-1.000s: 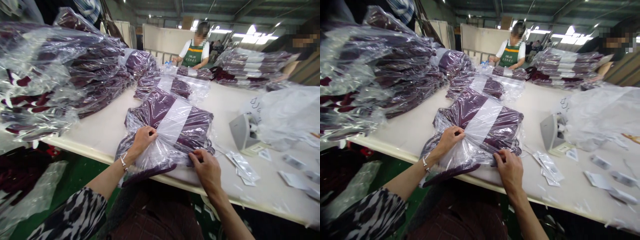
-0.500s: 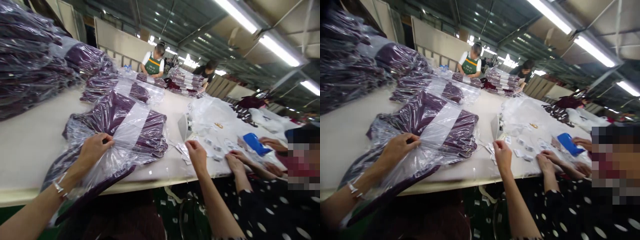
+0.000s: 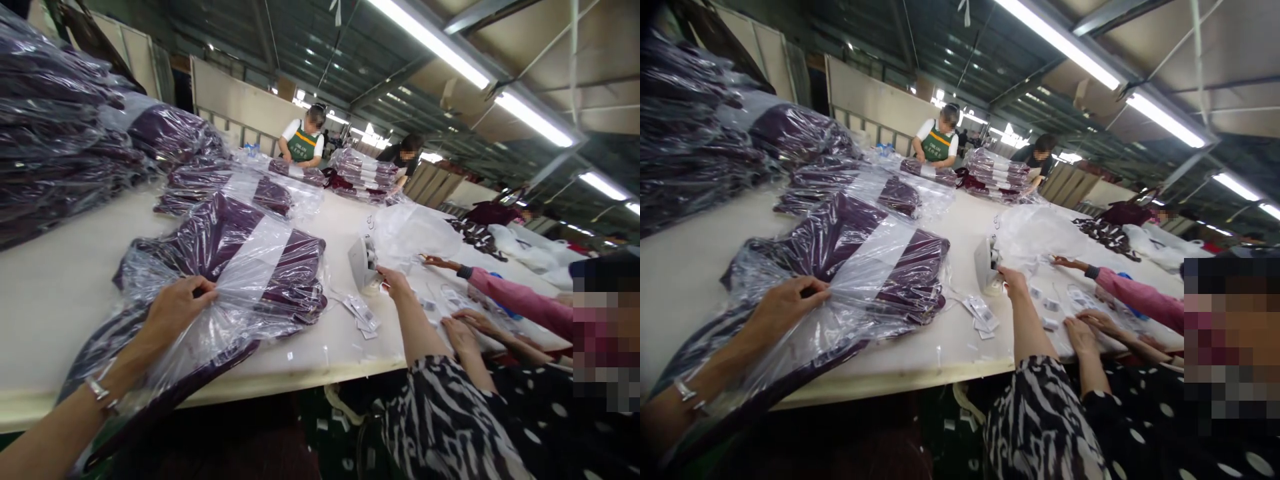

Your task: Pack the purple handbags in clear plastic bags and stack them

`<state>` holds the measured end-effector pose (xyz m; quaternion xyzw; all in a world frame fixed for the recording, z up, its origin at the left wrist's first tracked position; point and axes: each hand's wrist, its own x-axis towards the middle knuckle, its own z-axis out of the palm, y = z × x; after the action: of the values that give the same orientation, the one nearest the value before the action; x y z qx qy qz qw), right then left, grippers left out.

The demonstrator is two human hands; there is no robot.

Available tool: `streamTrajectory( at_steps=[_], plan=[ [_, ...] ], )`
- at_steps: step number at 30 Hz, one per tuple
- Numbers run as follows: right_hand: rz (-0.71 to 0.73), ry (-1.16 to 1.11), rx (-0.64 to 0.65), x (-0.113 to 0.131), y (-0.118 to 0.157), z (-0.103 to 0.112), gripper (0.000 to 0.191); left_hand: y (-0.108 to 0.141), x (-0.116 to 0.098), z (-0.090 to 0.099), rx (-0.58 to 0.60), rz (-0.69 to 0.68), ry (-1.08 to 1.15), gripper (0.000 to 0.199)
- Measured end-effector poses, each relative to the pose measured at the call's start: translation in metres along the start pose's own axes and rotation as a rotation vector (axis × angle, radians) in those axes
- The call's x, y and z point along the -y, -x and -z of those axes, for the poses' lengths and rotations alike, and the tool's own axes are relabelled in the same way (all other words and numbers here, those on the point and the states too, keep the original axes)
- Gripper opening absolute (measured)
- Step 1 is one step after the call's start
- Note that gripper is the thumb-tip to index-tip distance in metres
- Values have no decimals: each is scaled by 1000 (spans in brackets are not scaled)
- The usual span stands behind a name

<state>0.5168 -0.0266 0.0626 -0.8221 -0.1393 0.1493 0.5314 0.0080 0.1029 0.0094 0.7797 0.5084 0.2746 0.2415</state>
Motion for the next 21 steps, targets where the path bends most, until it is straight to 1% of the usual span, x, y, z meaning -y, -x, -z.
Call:
streamTrajectory(
  at_steps=[3, 6, 8, 11, 14, 16, 17, 19, 21],
  plan=[
    [31, -94, -66, -1, 3, 2, 15, 1, -2, 0, -7, 16, 1, 29],
    [42, -151, -111, -12, 14, 8, 17, 1, -2, 0, 3, 20, 8, 29],
    [0, -163, -101, -25, 24, 11, 16, 0, 0, -1, 0, 14, 7, 30],
    [-84, -154, -52, -47, 42, 19, 18, -1, 5, -4, -21, 8, 8, 29],
    [-115, -116, 3, -57, 57, 31, 22, 3, 6, -6, -36, -20, 8, 22],
    [-65, -104, 111, -49, 68, 32, 24, 6, 4, -7, -52, -60, 25, 15],
    [-16, -103, 204, -39, 76, 27, 28, 7, 4, -7, -62, -77, 36, 12],
    [115, -78, 475, -9, 107, 6, 36, 8, 3, -8, -89, -86, 39, 6],
    [260, 16, 851, 29, 158, -26, 35, 7, 3, -9, -100, -70, 28, 3]
  ],
)
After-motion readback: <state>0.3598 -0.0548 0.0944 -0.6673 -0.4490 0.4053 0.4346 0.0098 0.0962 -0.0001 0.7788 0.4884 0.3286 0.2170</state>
